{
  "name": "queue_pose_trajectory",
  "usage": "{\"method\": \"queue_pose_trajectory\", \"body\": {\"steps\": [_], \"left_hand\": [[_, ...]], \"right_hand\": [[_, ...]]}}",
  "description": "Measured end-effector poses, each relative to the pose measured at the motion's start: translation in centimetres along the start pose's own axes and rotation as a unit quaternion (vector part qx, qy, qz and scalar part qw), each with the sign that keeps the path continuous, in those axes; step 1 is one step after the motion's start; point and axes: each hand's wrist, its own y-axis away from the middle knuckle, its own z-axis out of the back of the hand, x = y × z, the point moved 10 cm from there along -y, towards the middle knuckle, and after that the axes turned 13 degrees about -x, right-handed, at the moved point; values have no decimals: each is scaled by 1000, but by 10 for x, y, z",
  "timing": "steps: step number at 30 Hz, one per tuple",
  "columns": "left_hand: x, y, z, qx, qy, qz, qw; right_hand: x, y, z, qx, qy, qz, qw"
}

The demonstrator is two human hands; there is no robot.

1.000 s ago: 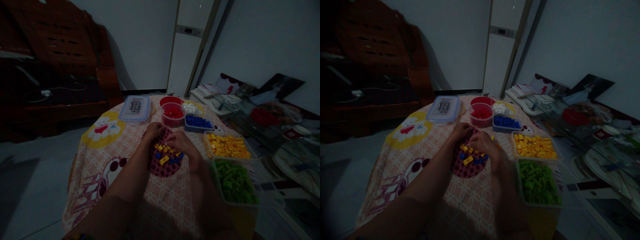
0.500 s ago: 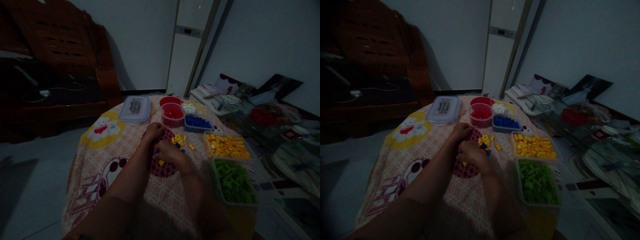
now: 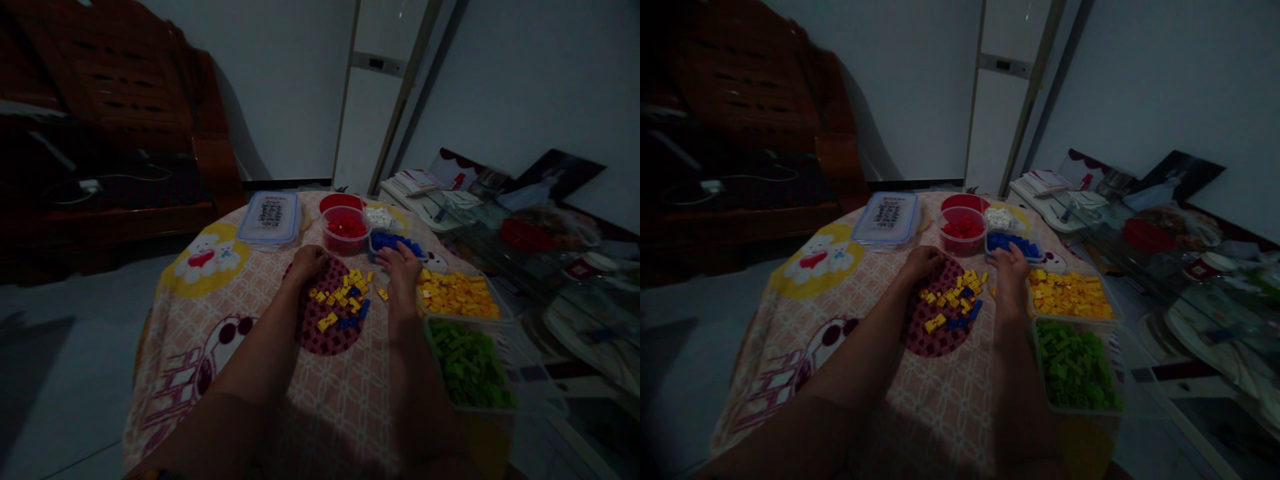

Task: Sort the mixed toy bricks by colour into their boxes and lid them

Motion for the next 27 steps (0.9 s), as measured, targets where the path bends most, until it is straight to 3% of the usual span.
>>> {"method": "queue_pose_trajectory", "body": {"steps": [4, 6, 8, 10, 13, 16, 19, 27], "left_hand": [[0, 0, 0, 2, 10, 2, 1000], [0, 1, 0, 1, 15, 4, 1000], [0, 1, 0, 0, 20, 6, 1000], [0, 1, 0, -1, 23, 9, 1000], [1, 0, 0, -2, 21, 13, 1000], [1, 0, 0, -1, 22, 14, 1000], [0, 0, 0, -3, 29, 12, 999], [2, -1, -1, -5, 13, 7, 1000]], "right_hand": [[11, -13, 15, -32, 8, 30, 999], [10, -9, 10, 4, 59, 11, 998], [6, 2, -2, 80, 124, -10, 989], [1, 20, -16, 176, 196, -19, 964], [-7, 49, -32, 307, 312, -2, 899], [-15, 68, -37, 385, 405, 28, 829], [-22, 70, -39, 403, 458, 79, 789], [-39, 65, -40, 413, 513, 148, 738]]}}
